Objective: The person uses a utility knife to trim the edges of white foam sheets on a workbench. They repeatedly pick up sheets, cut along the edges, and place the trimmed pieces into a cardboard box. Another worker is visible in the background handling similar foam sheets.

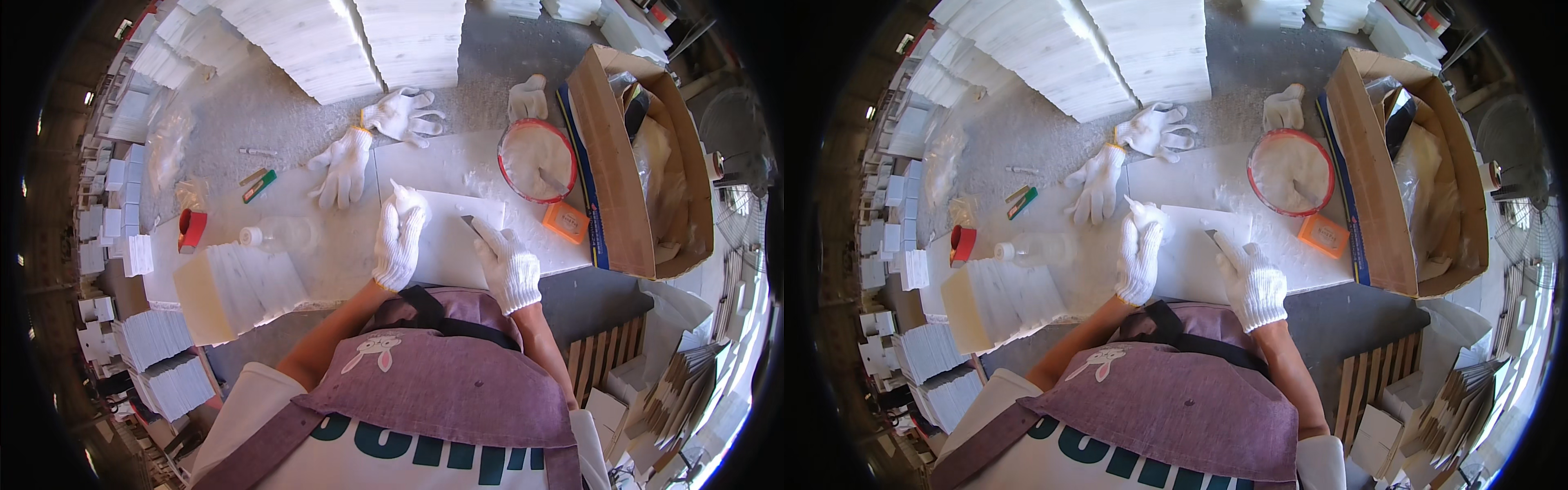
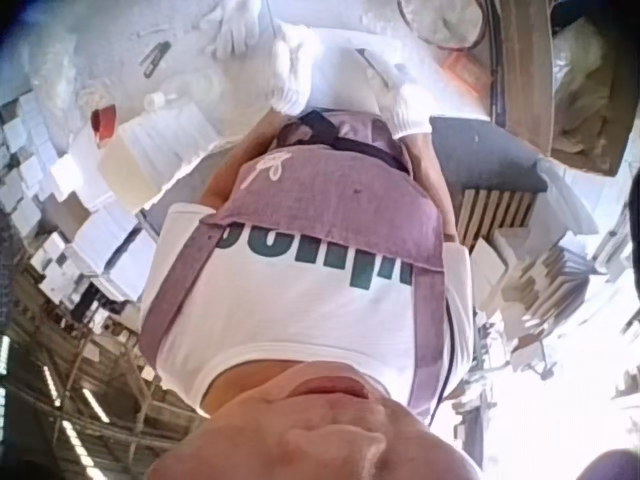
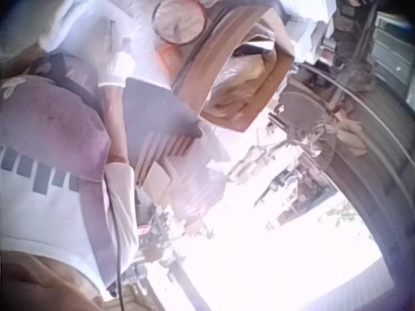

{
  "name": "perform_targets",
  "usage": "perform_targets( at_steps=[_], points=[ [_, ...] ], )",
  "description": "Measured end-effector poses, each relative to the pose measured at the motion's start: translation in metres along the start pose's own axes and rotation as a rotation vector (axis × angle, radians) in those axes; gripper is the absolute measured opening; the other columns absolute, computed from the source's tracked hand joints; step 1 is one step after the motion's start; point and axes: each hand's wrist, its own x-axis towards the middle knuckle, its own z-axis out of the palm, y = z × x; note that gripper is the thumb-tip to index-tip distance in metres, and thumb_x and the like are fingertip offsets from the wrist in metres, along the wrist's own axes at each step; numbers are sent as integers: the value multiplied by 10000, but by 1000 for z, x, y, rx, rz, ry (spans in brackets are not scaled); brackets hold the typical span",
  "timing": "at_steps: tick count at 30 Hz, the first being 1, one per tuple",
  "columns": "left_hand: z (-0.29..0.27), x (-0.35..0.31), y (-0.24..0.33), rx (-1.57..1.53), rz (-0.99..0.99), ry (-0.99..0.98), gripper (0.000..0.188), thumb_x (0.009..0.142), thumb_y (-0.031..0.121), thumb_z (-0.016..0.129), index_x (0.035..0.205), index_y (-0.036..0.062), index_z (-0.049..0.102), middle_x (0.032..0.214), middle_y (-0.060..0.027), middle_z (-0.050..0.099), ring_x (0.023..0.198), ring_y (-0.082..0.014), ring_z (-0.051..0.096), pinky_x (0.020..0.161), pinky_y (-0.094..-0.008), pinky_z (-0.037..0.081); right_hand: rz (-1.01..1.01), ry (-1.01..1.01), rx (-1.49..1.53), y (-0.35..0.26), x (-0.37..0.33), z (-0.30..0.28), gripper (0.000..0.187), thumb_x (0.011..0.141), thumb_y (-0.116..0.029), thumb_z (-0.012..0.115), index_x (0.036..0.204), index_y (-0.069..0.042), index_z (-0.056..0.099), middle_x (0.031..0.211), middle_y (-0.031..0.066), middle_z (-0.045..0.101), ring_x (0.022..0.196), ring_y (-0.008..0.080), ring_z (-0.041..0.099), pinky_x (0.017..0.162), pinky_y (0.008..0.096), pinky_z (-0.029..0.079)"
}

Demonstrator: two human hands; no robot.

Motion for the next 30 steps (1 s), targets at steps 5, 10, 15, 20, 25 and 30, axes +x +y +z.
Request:
perform_targets(
  at_steps=[5,10,15,20,25,30],
  points=[
    [-3,-1,-15,-3,-31,57,309,1003,111,557,1289,15,495,1065,-96,597,917,-157,568,831,-309,491,-38,-42,-40,-4,6,1,378,919,-251,599,1293,-295,633,797,146,586,670,345,625,608,456,518],
    [-2,0,-10,29,-27,48,316,999,120,561,1290,12,504,1073,-114,603,922,-175,575,839,-323,491,-44,-36,-80,-4,10,7,395,919,-240,597,1307,-311,617,824,147,590,671,346,633,605,455,529],
    [-4,1,-12,78,-24,50,320,994,127,564,1285,6,507,1092,-128,607,933,-189,580,844,-335,490,-52,-37,-112,-3,16,14,397,921,-240,597,1313,-304,610,853,160,599,694,352,647,612,457,537],
    [-5,1,-14,93,-18,44,320,994,126,563,1285,4,507,1121,-142,613,947,-202,588,853,-340,491,-37,-25,-89,-4,19,15,383,929,-248,590,1311,-260,616,883,184,604,719,376,639,641,471,524],
    [-5,1,-12,84,-41,38,323,995,127,562,1289,5,507,1125,-145,614,957,-214,590,867,-345,489,26,-144,-214,-7,13,11,366,931,-247,590,1294,-244,629,898,188,609,729,384,639,660,474,521],
    [-5,2,-13,137,-63,41,332,996,139,562,1295,6,503,1126,-141,610,971,-216,587,876,-348,485,-55,-81,-124,-3,14,10,382,947,-235,554,1327,-253,589,946,219,623,728,388,666,641,478,543]
  ],
)
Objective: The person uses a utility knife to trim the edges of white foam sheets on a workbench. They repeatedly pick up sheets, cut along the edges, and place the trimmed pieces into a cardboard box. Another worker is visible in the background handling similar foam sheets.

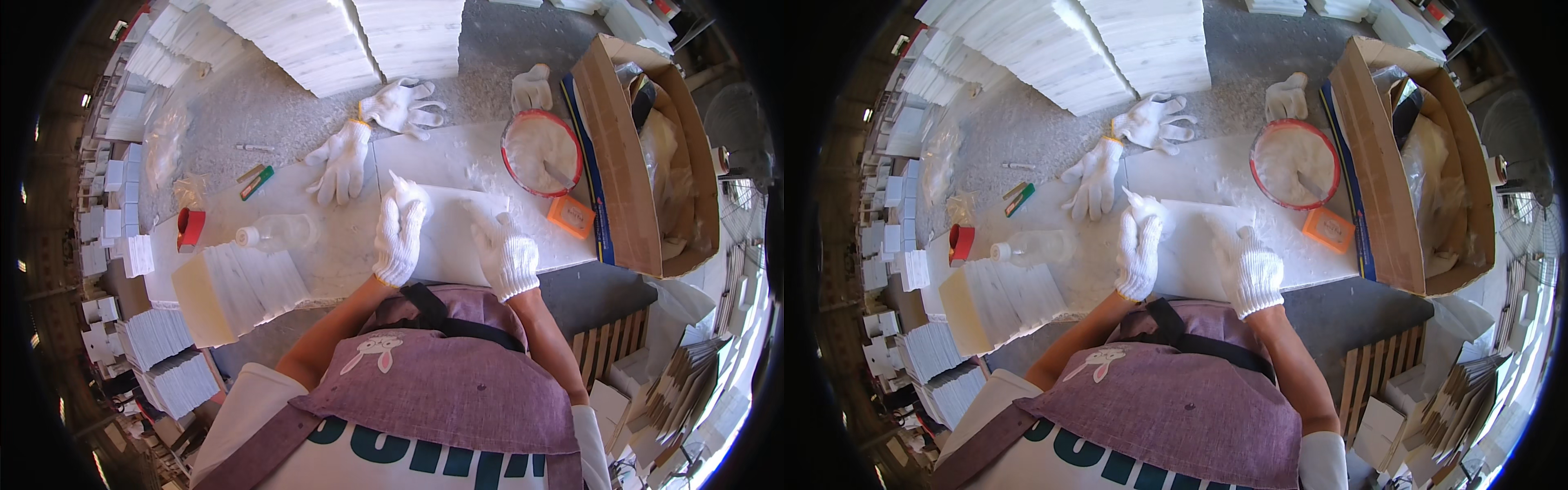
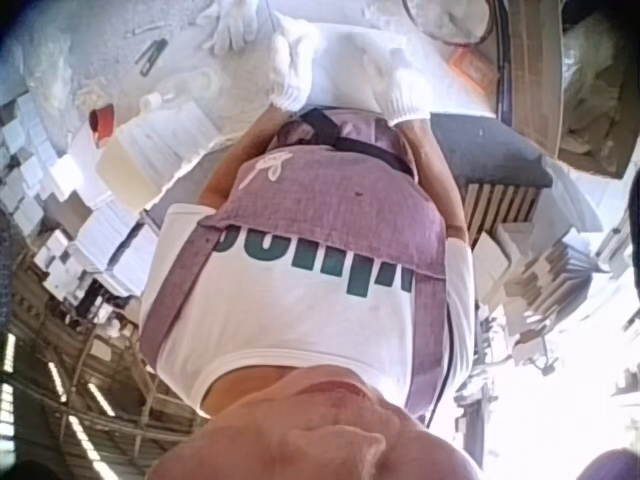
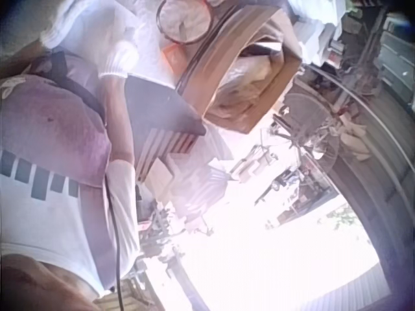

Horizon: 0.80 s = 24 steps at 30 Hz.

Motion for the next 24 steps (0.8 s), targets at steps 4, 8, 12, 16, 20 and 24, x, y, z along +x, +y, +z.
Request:
perform_targets(
  at_steps=[4,8,12,16,20,24],
  points=[
    [-1,1,4,-17,29,-33,311,1011,151,547,1288,20,489,1123,-63,570,980,-123,539,864,-288,470,-7,62,22,0,9,11,346,942,-231,560,1283,-198,608,917,196,627,715,386,665,622,475,544],
    [0,0,5,-55,5,-10,346,1000,146,562,1309,9,490,1110,-106,595,954,-170,573,848,-320,487,15,-96,-132,-8,-2,-2,343,935,-209,557,1274,-195,611,895,188,621,668,377,658,582,476,535],
    [1,2,9,-29,25,-8,369,993,141,573,1324,3,488,1099,-123,608,928,-182,588,832,-330,499,-5,-112,-93,-6,-3,-12,378,930,-201,556,1306,-208,599,892,181,623,651,370,655,566,474,532],
    [2,0,2,0,22,-2,376,992,144,577,1329,5,486,1100,-124,610,932,-189,589,838,-331,498,-28,13,-44,0,5,-2,406,921,-203,558,1325,-215,591,905,173,630,669,369,662,575,470,539],
    [0,2,-4,-25,19,-1,378,992,151,580,1329,7,486,1105,-120,609,948,-192,588,844,-330,495,-31,-36,-103,-3,7,5,410,914,-207,560,1323,-213,584,914,173,632,690,368,671,584,464,544],
    [0,2,1,-95,-29,1,378,989,158,594,1323,13,491,1103,-96,613,968,-167,586,855,-310,488,49,-213,-161,-11,-2,-13,423,936,-213,543,1359,-225,562,929,192,620,714,384,651,641,479,531]
  ],
)
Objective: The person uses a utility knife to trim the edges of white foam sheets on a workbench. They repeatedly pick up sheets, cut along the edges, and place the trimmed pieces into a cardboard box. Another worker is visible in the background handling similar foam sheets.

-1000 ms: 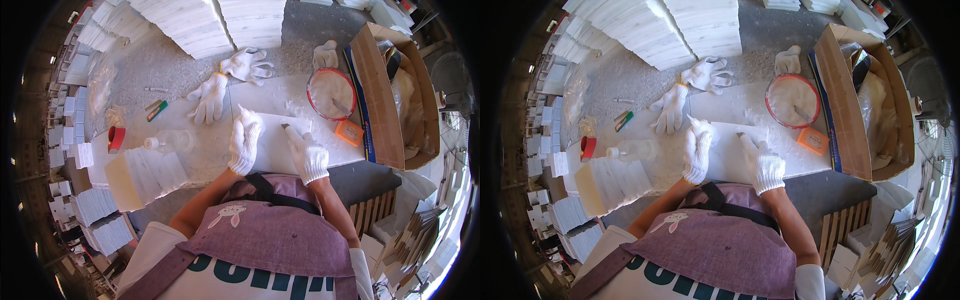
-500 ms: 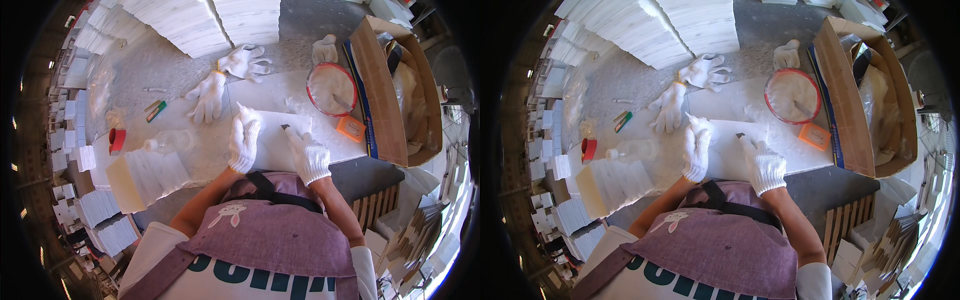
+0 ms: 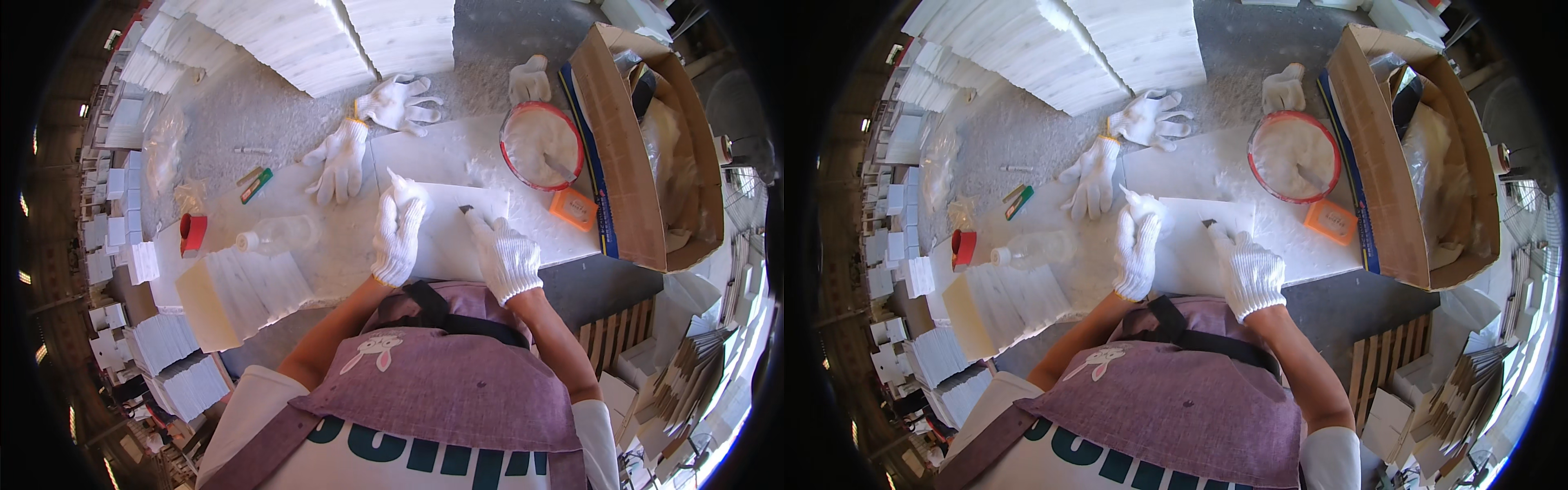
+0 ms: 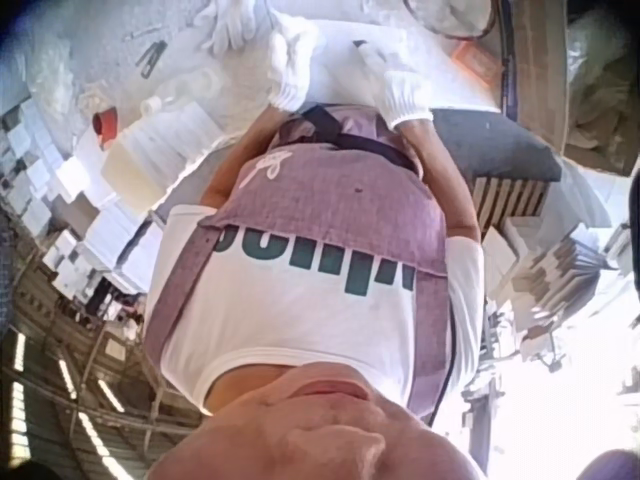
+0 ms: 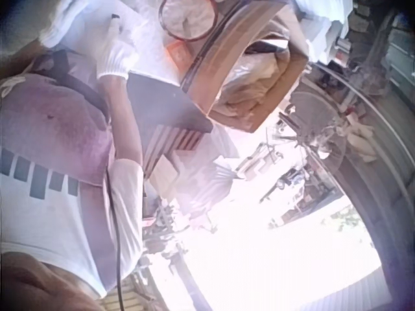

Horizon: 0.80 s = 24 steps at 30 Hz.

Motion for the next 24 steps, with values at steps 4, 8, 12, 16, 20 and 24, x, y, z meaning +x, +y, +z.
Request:
perform_targets(
  at_steps=[4,8,12,16,20,24],
  points=[
    [-3,3,14,-75,-75,-10,373,956,113,642,1300,31,522,1117,-64,612,974,-123,579,860,-276,481,-2,-18,94,4,-4,-8,428,944,-201,534,1370,-229,555,935,200,614,709,390,638,647,492,523],
    [-10,8,8,-123,-10,49,363,919,71,683,1264,37,575,1140,-55,618,986,-112,583,861,-262,483,-63,179,130,8,7,12,419,941,-209,539,1358,-237,564,935,199,610,699,392,635,632,495,520],
    [-19,16,7,50,119,68,349,883,39,707,1222,37,623,1163,-51,621,1014,-135,595,872,-280,498,-48,142,120,2,14,16,393,939,-224,546,1330,-242,581,947,202,610,705,399,636,631,494,517],
    [-27,23,17,79,203,47,321,874,15,702,1189,22,643,1181,-53,616,1028,-138,597,890,-294,501,15,-23,31,0,1,4,456,890,-146,544,1339,-228,557,981,179,630,794,376,681,628,475,545],
    [-25,23,28,156,191,31,299,866,6,706,1160,1,655,1148,-74,641,1027,-163,613,895,-308,507,-16,95,174,11,-12,8,459,896,-171,559,1351,-233,561,941,171,629,800,375,672,659,467,542],
    [-28,20,21,310,320,-8,328,839,20,736,1160,13,666,1122,-102,665,1016,-226,637,891,-332,511,42,167,384,12,-32,14,395,922,-203,595,1316,-208,616,907,166,613,788,354,645,693,438,524]
  ],
)
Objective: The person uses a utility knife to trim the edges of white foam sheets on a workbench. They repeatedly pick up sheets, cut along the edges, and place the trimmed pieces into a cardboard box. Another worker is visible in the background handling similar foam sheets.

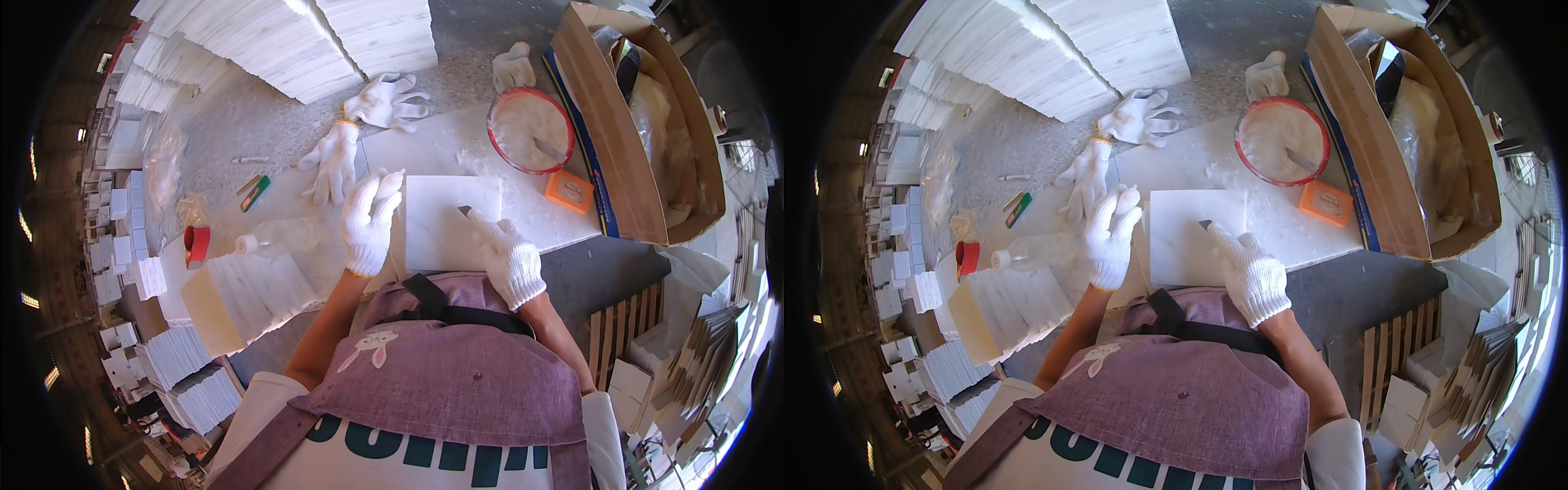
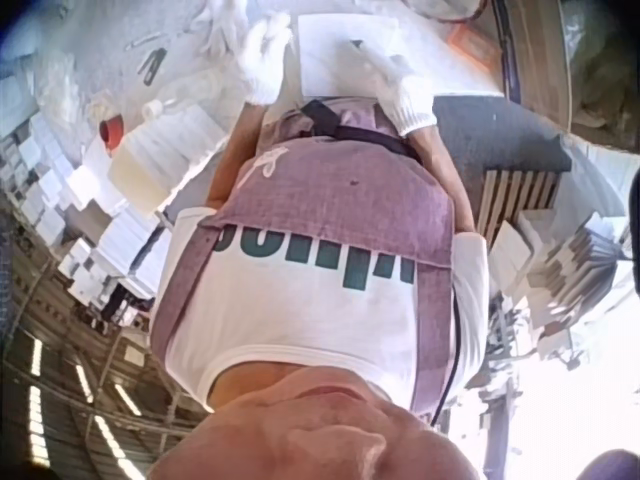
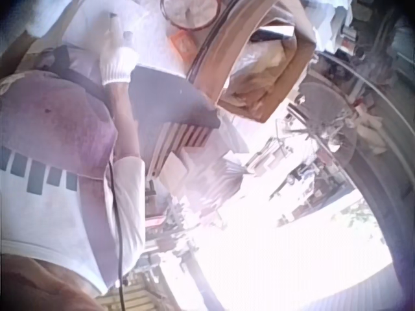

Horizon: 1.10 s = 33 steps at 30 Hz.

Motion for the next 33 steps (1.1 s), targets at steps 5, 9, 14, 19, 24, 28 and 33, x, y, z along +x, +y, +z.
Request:
perform_targets(
  at_steps=[5,9,14,19,24,28,33],
  points=[
    [2,3,7,411,315,-53,434,757,63,778,1179,86,679,1108,-84,670,1016,-296,635,876,-398,511,75,-13,122,7,-10,3,402,937,-242,598,1338,-212,604,950,177,639,828,367,651,728,442,534],
    [6,14,8,629,482,-113,498,696,131,795,1182,148,687,1079,-55,660,1020,-292,625,852,-425,505,78,-5,171,8,-8,2,389,939,-239,595,1325,-192,616,943,178,641,851,360,653,757,426,528],
    [8,15,0,741,605,-67,520,658,166,807,1166,186,698,1061,-39,639,1008,-284,620,827,-422,502,106,-13,198,7,-8,0,386,932,-219,605,1314,-173,625,950,179,647,863,361,653,769,412,527],
    [10,15,3,769,629,-34,472,663,167,794,1128,208,719,1037,-23,619,990,-276,613,807,-424,500,103,-9,227,6,-6,-1,383,930,-213,609,1309,-169,629,993,185,658,896,364,657,795,406,529],
    [15,14,2,795,655,2,391,707,168,757,1094,221,735,1026,-13,603,982,-267,607,798,-420,495,94,8,243,8,-7,1,379,932,-217,609,1307,-169,631,1010,186,662,914,368,656,811,406,530],
    [15,13,3,806,659,1,356,728,158,739,1077,227,743,1030,-8,599,989,-261,603,799,-417,493,92,5,242,8,-7,1,378,934,-222,606,1308,-170,631,1009,188,661,917,368,656,811,409,529],
    [18,14,4,799,692,19,344,730,155,737,1068,216,743,1034,-7,592,985,-258,598,798,-423,488,94,7,248,8,-7,1,376,934,-227,608,1305,-170,633,1005,189,660,917,370,656,809,411,530]
  ],
)
